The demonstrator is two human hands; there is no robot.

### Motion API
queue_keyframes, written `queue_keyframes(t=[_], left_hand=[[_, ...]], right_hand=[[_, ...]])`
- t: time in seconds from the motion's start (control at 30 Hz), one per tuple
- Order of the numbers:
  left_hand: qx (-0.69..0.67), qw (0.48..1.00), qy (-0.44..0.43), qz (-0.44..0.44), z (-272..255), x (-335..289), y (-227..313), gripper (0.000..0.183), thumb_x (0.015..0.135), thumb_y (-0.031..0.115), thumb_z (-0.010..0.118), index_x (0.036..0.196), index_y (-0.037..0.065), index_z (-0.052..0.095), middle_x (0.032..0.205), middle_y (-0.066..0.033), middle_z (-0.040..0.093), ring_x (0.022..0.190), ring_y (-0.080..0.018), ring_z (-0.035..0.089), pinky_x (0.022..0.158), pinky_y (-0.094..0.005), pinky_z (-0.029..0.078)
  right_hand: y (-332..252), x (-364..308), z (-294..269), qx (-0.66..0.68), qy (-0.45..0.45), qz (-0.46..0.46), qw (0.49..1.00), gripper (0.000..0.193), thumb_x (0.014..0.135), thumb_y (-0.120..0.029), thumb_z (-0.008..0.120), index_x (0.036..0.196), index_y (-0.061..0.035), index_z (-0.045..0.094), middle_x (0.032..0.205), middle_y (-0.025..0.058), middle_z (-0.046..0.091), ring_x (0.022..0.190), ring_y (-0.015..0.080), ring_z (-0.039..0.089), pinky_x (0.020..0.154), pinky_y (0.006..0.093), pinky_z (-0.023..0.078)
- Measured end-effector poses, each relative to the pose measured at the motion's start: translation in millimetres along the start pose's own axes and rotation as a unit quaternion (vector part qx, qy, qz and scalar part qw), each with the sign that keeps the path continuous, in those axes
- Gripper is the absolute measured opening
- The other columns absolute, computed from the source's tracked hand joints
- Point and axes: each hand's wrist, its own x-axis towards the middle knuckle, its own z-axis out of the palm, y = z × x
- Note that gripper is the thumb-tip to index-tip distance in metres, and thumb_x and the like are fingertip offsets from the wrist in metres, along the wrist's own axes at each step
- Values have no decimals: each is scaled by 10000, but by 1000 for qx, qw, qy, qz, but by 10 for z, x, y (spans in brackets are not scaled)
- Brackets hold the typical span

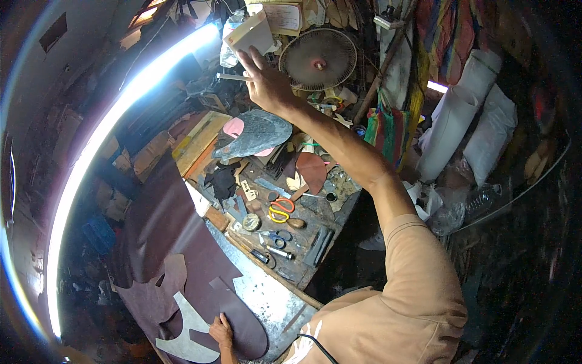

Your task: Using a metal template and a handheld blade to cut a specific pattern from a sheet of leather.

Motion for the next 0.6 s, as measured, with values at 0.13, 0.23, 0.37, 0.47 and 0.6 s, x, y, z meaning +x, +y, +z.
queue_keyframes(t=[0.13,0.23,0.37,0.47,0.6], left_hand=[[2,1000,-4,-4,26,-11,-32,409,915,375,563,663,53,579,590,-210,596,538,-423,579,510,-520,436],[8,1000,-9,-7,26,-16,-31,413,915,376,563,660,52,577,591,-211,597,538,-424,579,508,-519,435],[14,1000,-10,-5,16,-4,-5,419,918,374,558,651,51,572,582,-208,593,533,-419,579,503,-513,434],[13,1000,-9,-2,49,-18,-55,420,919,373,557,651,51,575,575,-205,589,528,-411,580,500,-508,436],[2,1000,-5,1,15,-3,-9,420,916,377,560,653,50,580,572,-202,589,526,-406,581,501,-504,437]], right_hand=[[12,72,96,-9,1,-19,1000,631,821,-20,611,1414,-110,414,1426,149,426,1038,341,638,772,374,584],[15,113,98,9,-11,-7,1000,631,811,-10,609,1407,-102,422,1429,142,424,1046,343,634,779,379,582],[67,136,111,4,-12,-4,1000,632,809,-6,606,1406,-101,422,1432,139,421,1064,340,626,792,380,580],[67,129,130,7,-6,-8,1000,630,809,-8,610,1404,-102,425,1430,141,421,1069,339,624,797,380,578],[70,90,134,-1,-12,-7,1000,624,811,-4,612,1400,-100,428,1431,137,421,1059,339,627,793,378,577]])
